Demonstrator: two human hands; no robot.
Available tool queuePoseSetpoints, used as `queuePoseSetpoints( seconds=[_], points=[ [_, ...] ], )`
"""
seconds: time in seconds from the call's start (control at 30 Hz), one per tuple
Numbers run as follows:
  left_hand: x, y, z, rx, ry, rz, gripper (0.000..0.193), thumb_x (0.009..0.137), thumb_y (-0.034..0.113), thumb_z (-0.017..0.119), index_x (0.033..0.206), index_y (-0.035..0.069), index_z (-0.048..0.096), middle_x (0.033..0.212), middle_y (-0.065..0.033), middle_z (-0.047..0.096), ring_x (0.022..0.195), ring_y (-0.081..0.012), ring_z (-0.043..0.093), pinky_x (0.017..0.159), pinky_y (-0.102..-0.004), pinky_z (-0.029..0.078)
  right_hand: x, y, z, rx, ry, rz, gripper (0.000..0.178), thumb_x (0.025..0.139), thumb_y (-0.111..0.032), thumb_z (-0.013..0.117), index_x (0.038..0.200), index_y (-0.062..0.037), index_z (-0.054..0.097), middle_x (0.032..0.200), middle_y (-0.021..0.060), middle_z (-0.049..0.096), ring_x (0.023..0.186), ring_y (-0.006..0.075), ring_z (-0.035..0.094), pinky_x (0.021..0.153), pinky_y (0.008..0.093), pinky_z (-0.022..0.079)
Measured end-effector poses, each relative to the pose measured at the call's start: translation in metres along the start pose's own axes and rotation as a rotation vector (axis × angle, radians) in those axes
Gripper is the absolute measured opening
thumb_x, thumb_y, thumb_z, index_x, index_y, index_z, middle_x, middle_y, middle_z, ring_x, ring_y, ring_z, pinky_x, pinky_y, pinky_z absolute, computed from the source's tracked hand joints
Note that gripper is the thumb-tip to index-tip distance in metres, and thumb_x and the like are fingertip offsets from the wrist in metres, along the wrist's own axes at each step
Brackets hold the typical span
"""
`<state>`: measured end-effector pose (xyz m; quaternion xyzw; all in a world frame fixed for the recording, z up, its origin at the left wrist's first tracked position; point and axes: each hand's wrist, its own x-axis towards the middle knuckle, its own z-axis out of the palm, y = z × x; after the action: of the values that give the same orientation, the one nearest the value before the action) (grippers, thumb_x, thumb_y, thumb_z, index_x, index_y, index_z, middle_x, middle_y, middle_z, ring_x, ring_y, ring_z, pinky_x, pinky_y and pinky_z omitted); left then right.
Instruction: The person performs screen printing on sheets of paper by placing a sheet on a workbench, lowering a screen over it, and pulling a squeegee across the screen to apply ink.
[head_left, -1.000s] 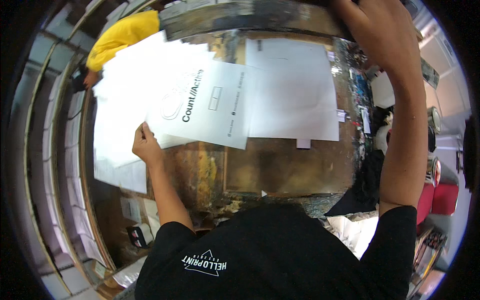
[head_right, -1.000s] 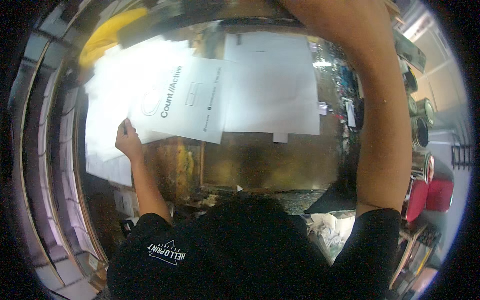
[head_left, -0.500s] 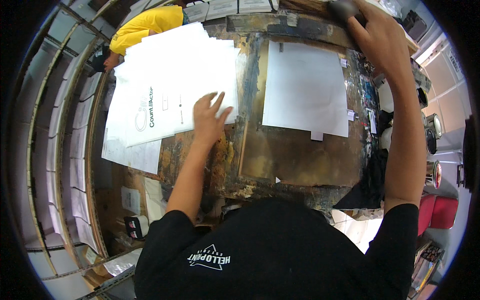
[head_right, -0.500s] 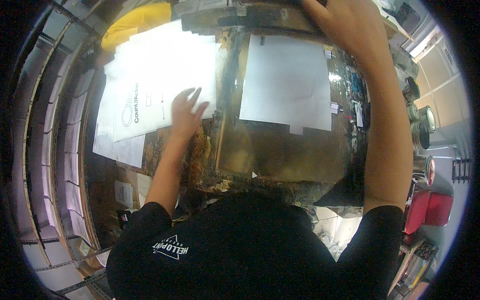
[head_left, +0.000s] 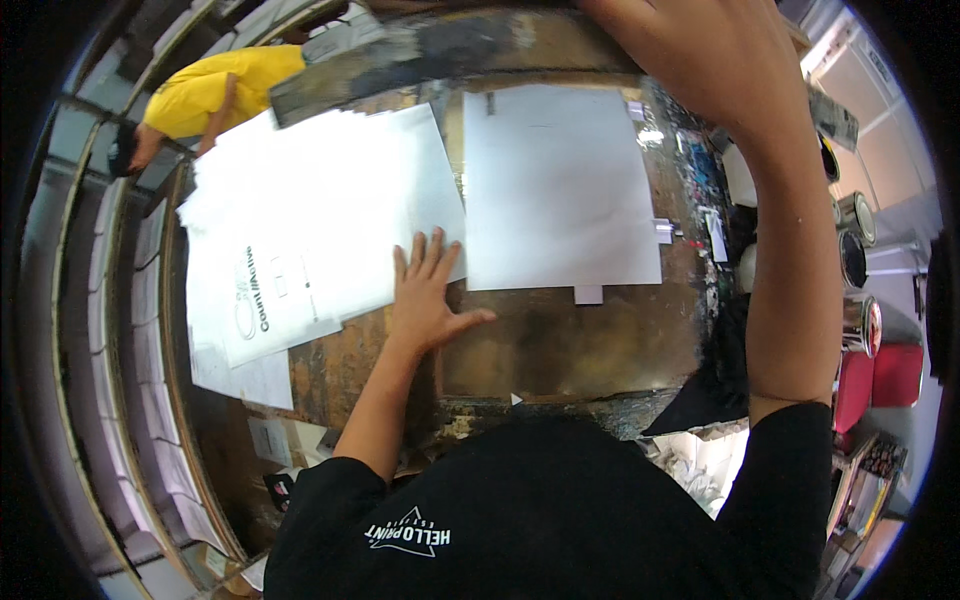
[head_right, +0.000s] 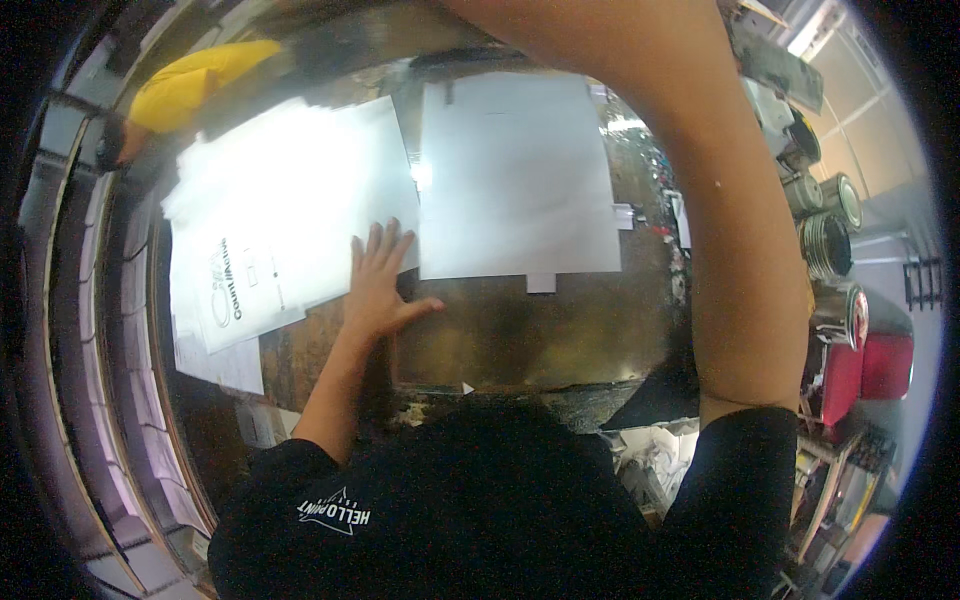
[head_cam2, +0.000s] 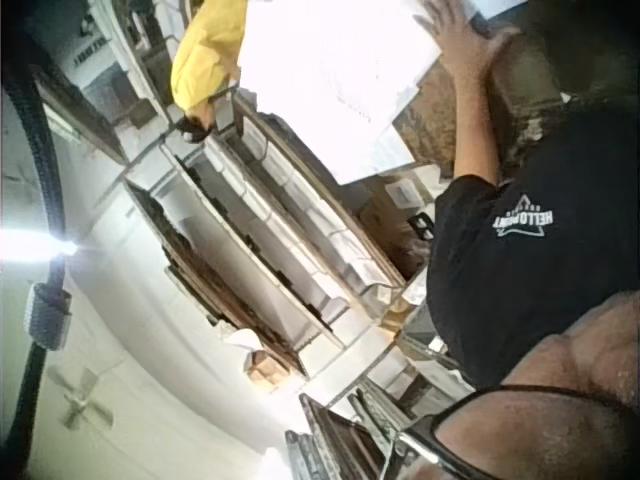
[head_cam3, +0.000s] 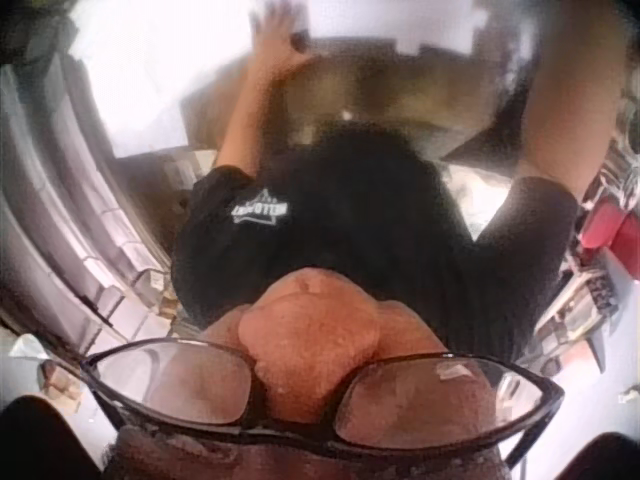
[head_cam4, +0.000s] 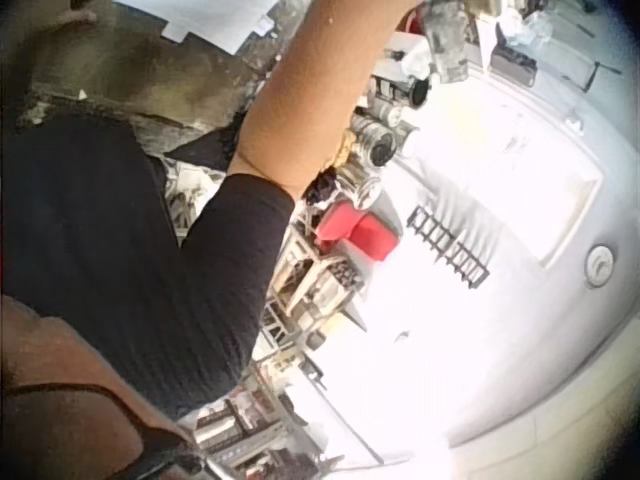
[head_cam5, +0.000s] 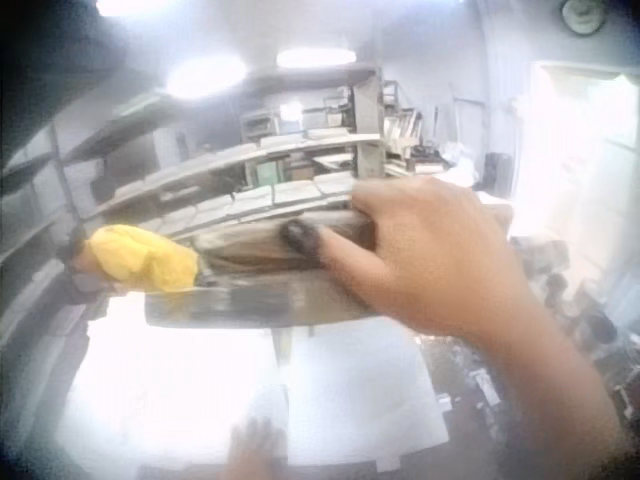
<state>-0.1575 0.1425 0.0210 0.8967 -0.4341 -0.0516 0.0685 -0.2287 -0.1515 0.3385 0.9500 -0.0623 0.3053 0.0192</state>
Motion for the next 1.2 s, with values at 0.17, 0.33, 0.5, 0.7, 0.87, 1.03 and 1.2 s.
queuePoseSetpoints(
  seconds=[0.17,0.33,0.5,0.7,0.87,1.03,1.2],
  points=[
    [0.051,0.102,0.021,-0.103,0.034,0.266,0.134,0.069,0.097,0.064,0.164,0.005,0.040,0.176,-0.0246,0.019,0.162,-0.0490,0.013,0.131,-0.0645,0.003,0.006,-0.001,-0.037,0.092,-0.334,0.124,0.070,0.111,-0.062,0.039,0.073,-0.0082,0.063,0.061,0.0003,0.052,0.058,0.0125,0.049,0.052,0.0302,0.046],
    [0.085,0.178,0.039,-0.104,0.063,0.368,0.131,0.071,0.099,0.058,0.161,0.004,0.045,0.171,-0.0262,0.029,0.159,-0.0487,0.023,0.125,-0.0761,0.000,-0.014,0.017,-0.023,0.135,-0.157,-0.039,0.071,0.111,-0.060,0.041,0.069,-0.0079,0.063,0.058,0.0000,0.050,0.056,0.0133,0.049,0.052,0.0317,0.046],
    [0.087,0.199,0.041,-0.090,0.095,0.392,0.130,0.070,0.100,0.054,0.161,0.008,0.047,0.171,-0.0254,0.031,0.158,-0.0476,0.026,0.122,-0.0807,-0.003,-0.028,0.027,-0.007,0.104,0.006,-0.112,0.070,0.110,-0.060,0.042,0.068,-0.0077,0.063,0.057,0.0000,0.050,0.056,0.0136,0.049,0.051,0.0323,0.046],
    [0.085,0.192,0.046,-0.119,0.130,0.491,0.127,0.071,0.100,0.053,0.160,0.010,0.049,0.169,-0.0232,0.035,0.156,-0.0470,0.030,0.123,-0.0797,-0.001,-0.034,0.028,0.006,0.044,0.258,-0.247,0.070,0.110,-0.059,0.044,0.066,-0.0075,0.063,0.057,0.0000,0.051,0.055,0.0139,0.050,0.050,0.0331,0.046],
    [0.080,0.196,0.051,-0.101,0.174,0.477,0.126,0.072,0.100,0.053,0.159,0.010,0.049,0.168,-0.0221,0.037,0.154,-0.0457,0.033,0.124,-0.0780,0.000,-0.009,0.002,-0.014,0.036,-0.098,0.057,0.063,0.108,-0.055,0.049,0.072,-0.0053,0.065,0.060,0.0030,0.057,0.057,0.0170,0.055,0.057,0.0370,0.050],
    [0.072,0.160,-0.028,-0.546,0.523,0.323,0.094,0.076,0.066,0.084,0.146,0.008,0.057,0.154,-0.0192,0.054,0.137,-0.0378,0.054,0.119,-0.0684,0.032,-0.001,-0.013,-0.031,0.067,-0.358,0.214,0.056,0.107,-0.051,0.053,0.079,-0.0040,0.066,0.063,0.0061,0.060,0.058,0.0193,0.058,0.062,0.0394,0.053],
    [0.007,0.063,-0.112,-1.668,0.605,0.013,0.080,0.076,0.013,0.097,0.143,0.000,0.055,0.126,-0.0160,0.071,0.114,-0.0206,0.068,0.090,-0.0325,0.061,-0.070,0.023,0.037,0.131,-0.344,-0.091,0.057,0.088,-0.038,0.078,0.131,-0.0041,0.060,0.114,0.0220,0.072,0.104,0.0413,0.071,0.090,0.0520,0.056]
  ],
)
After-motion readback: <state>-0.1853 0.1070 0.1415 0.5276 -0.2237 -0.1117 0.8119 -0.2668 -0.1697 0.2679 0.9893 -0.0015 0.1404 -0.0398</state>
